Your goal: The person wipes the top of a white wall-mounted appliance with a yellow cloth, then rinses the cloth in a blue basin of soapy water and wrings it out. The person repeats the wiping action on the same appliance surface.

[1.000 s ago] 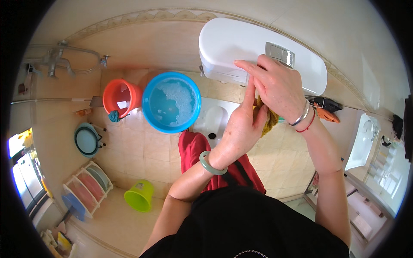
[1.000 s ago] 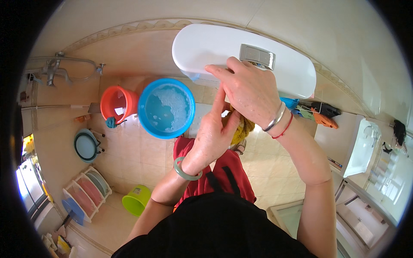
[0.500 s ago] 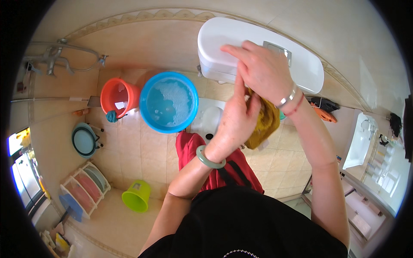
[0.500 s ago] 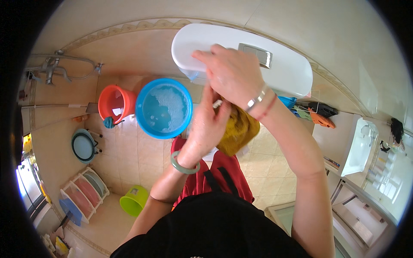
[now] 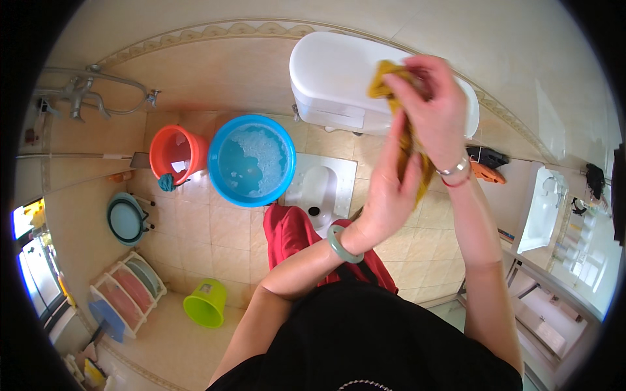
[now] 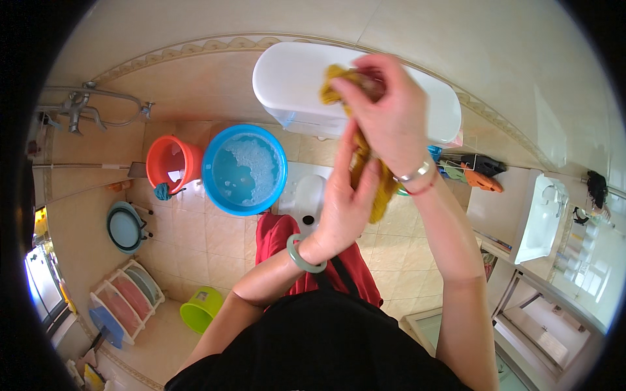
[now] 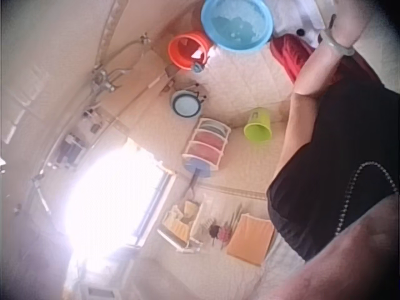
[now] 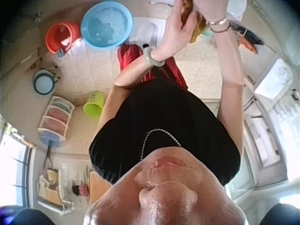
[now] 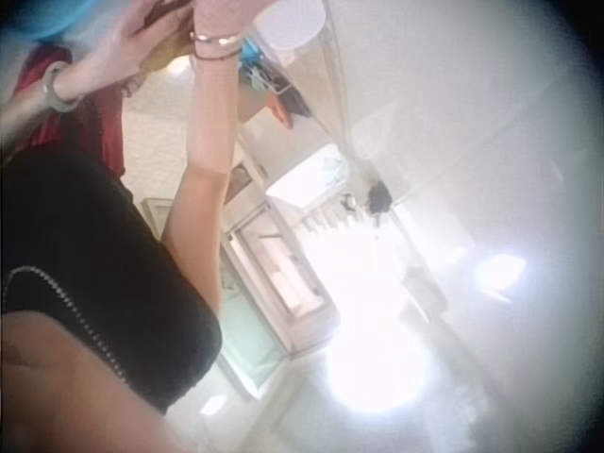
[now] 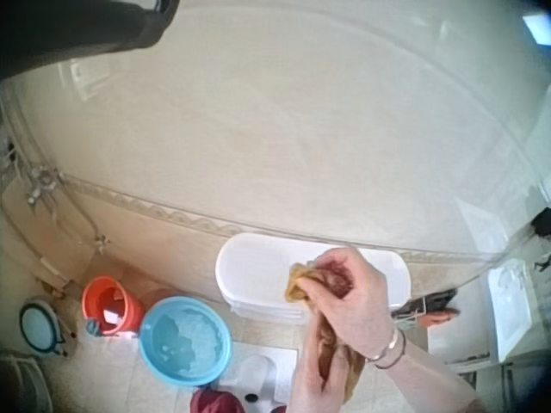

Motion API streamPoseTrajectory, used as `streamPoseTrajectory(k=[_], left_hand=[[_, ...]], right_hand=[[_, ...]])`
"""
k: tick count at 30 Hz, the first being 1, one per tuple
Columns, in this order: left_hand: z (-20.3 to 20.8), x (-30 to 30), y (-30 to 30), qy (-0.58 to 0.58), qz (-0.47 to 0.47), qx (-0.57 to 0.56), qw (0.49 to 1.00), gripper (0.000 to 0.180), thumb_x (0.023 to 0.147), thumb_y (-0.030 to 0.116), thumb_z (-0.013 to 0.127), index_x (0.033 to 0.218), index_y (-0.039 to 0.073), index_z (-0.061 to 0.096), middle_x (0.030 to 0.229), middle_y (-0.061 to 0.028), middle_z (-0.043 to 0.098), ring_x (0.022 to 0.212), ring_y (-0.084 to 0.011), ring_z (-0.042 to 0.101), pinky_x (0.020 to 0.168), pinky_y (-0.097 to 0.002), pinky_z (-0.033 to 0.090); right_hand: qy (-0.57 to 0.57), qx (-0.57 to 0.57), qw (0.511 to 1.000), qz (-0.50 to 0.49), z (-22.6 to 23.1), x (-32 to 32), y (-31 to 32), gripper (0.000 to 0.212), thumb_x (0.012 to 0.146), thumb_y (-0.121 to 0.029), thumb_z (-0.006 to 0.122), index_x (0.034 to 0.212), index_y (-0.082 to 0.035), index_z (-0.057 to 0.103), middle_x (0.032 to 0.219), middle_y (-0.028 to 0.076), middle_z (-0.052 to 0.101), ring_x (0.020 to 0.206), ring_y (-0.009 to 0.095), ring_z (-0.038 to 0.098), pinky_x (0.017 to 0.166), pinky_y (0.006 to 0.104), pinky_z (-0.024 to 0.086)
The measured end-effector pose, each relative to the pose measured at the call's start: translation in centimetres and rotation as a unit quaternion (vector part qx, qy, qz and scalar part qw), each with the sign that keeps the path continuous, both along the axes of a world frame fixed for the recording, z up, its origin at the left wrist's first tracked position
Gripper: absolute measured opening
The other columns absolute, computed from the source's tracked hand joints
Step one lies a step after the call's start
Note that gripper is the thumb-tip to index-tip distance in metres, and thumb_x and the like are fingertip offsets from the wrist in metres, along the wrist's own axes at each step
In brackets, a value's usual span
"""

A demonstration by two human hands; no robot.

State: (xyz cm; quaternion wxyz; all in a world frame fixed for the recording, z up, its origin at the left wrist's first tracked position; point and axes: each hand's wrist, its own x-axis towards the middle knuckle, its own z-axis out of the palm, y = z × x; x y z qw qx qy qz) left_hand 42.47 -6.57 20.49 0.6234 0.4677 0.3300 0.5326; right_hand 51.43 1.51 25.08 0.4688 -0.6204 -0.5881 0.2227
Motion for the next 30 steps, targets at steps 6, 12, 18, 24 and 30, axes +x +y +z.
streamPoseTrajectory(k=[6,12,18,24,30], left_hand=[[-0.5,-1.9,0.2,-0.049,-0.065,-0.164,0.983,0.055,0.101,0.003,0.048,0.152,0.002,0.027,0.133,-0.0093,0.051,0.119,-0.0141,0.051,0.101,-0.0286,0.044],[-1.6,-1.6,2.3,-0.127,-0.011,-0.151,0.980,0.048,0.100,0.001,0.047,0.147,0.001,0.035,0.129,-0.0074,0.053,0.114,-0.0132,0.053,0.097,-0.0279,0.046],[-1.2,-1.8,0.2,-0.143,-0.067,-0.208,0.965,0.055,0.099,-0.001,0.047,0.151,0.001,0.030,0.131,-0.0069,0.051,0.116,-0.0148,0.052,0.098,-0.0285,0.046],[-0.8,-2.7,3.5,-0.186,-0.015,-0.185,0.965,0.055,0.100,0.001,0.046,0.151,0.003,0.027,0.131,-0.0084,0.053,0.114,-0.0147,0.053,0.098,-0.0284,0.046],[-0.7,-2.4,-0.2,-0.127,-0.059,-0.204,0.969,0.060,0.100,0.002,0.050,0.154,0.001,0.024,0.141,-0.0087,0.046,0.126,-0.0148,0.047,0.101,-0.0298,0.045]], right_hand=[[-0.232,0.015,0.959,0.160,-2.0,0.3,0.2,0.016,0.079,-0.006,0.071,0.094,-0.005,0.067,0.095,0.005,0.059,0.094,0.026,0.056,0.081,0.0364,0.051],[-0.263,0.065,0.950,0.154,-3.6,-2.1,4.3,0.011,0.083,-0.005,0.062,0.092,-0.003,0.067,0.097,0.007,0.060,0.097,0.030,0.054,0.083,0.0391,0.050],[-0.287,0.035,0.947,0.140,-3.6,-1.0,1.3,0.012,0.084,-0.006,0.063,0.095,-0.002,0.066,0.098,0.007,0.059,0.095,0.032,0.054,0.083,0.0399,0.050],[-0.284,0.084,0.946,0.133,-4.3,-3.0,5.7,0.012,0.084,-0.007,0.063,0.094,-0.001,0.065,0.099,0.009,0.059,0.094,0.033,0.054,0.084,0.0408,0.049],[-0.265,0.038,0.951,0.154,-4.0,-1.5,2.2,0.009,0.083,-0.007,0.064,0.091,-0.003,0.065,0.096,0.008,0.059,0.093,0.031,0.054,0.083,0.0418,0.050]])
